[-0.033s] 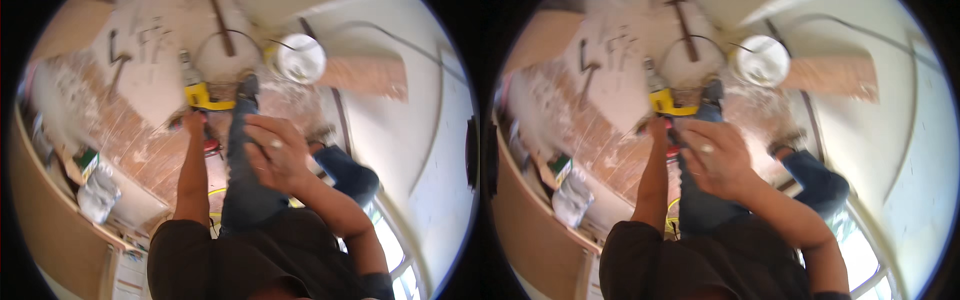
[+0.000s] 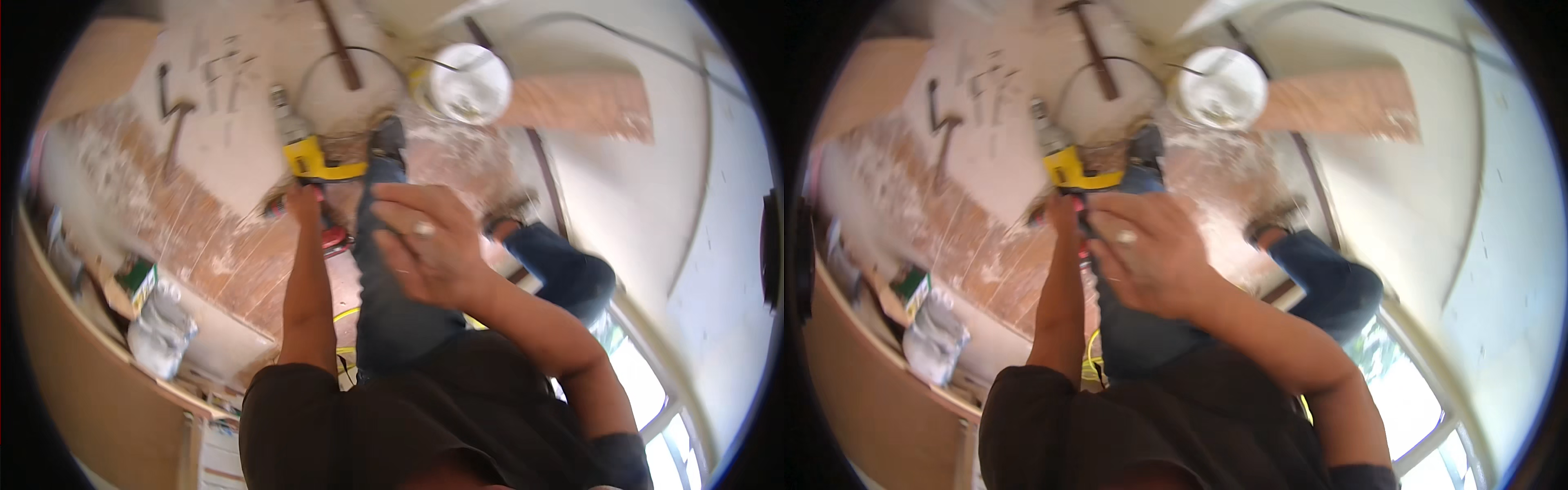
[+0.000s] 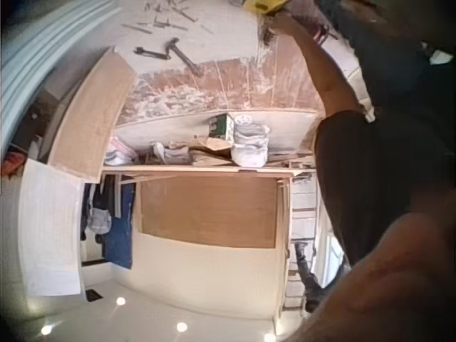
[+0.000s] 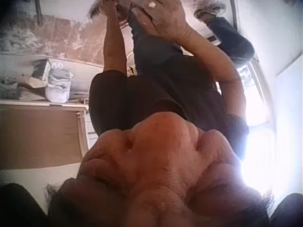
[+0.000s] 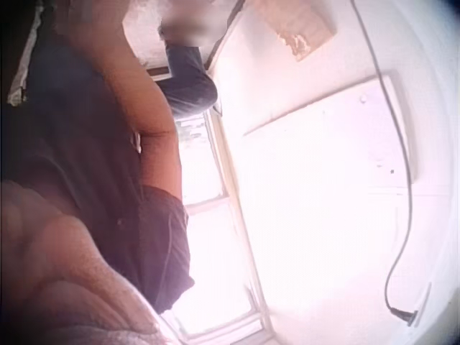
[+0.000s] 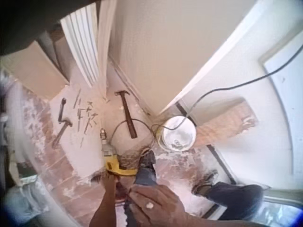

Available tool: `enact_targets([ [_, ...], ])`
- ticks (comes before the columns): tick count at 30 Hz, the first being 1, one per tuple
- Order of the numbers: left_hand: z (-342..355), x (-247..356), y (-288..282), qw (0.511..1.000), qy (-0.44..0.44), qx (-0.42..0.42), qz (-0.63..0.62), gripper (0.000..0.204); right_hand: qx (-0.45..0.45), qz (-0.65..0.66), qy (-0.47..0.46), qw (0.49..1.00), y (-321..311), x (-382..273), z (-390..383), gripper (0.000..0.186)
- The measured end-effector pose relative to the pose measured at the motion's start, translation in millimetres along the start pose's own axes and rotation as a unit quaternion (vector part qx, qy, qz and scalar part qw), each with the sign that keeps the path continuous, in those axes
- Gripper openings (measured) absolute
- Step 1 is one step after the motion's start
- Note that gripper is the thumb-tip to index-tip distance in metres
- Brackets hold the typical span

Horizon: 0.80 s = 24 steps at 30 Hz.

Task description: The person is installing a white ceiling panel. They use a hammer to drive nails into the panel to secure it to the ceiling structure. The person also uses a string to measure or align the panel.

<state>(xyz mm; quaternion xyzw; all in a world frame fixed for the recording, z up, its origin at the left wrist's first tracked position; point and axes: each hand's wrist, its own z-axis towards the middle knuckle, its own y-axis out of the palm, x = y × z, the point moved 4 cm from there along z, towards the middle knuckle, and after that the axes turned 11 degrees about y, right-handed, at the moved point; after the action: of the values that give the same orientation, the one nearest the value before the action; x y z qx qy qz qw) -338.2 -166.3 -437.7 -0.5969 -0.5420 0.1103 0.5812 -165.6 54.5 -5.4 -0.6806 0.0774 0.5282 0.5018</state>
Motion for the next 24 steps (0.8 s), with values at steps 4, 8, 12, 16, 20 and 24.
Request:
enact_targets([
  [4,-17.1,18.0,-5.6,0.999,0.024,0.031,-0.028,0.032,0.035,0.026,0.009,0.999,-5.7,2.3,-2.0,0.028],
  [8,-28.9,31.6,-16.6,0.998,0.002,-0.012,-0.062,0.029,0.053,0.051,0.019,0.997,-10.3,5.8,-7.2,0.026],
  [12,-42.0,59.8,-41.8,0.986,-0.019,-0.04,-0.158,0.026,0.064,0.085,0.01,0.994,-15.0,9.4,-12.3,0.025],
  [16,-39.4,123.4,-92.4,0.942,-0.023,-0.043,-0.332,0.023,0.075,0.122,0.017,0.99,-18.9,15.4,-18.9,0.023],
  [20,-40.7,263.4,-196.0,0.898,-0.016,0.03,-0.438,0.017,0.112,0.173,0.023,0.978,-29.2,21.3,-19.4,0.017],
  [24,-82.5,405.6,-283.9,0.82,0.172,-0.012,-0.545,0.027,0.213,0.118,0.084,0.966,-47.0,85.8,-43.9,0.01],
])
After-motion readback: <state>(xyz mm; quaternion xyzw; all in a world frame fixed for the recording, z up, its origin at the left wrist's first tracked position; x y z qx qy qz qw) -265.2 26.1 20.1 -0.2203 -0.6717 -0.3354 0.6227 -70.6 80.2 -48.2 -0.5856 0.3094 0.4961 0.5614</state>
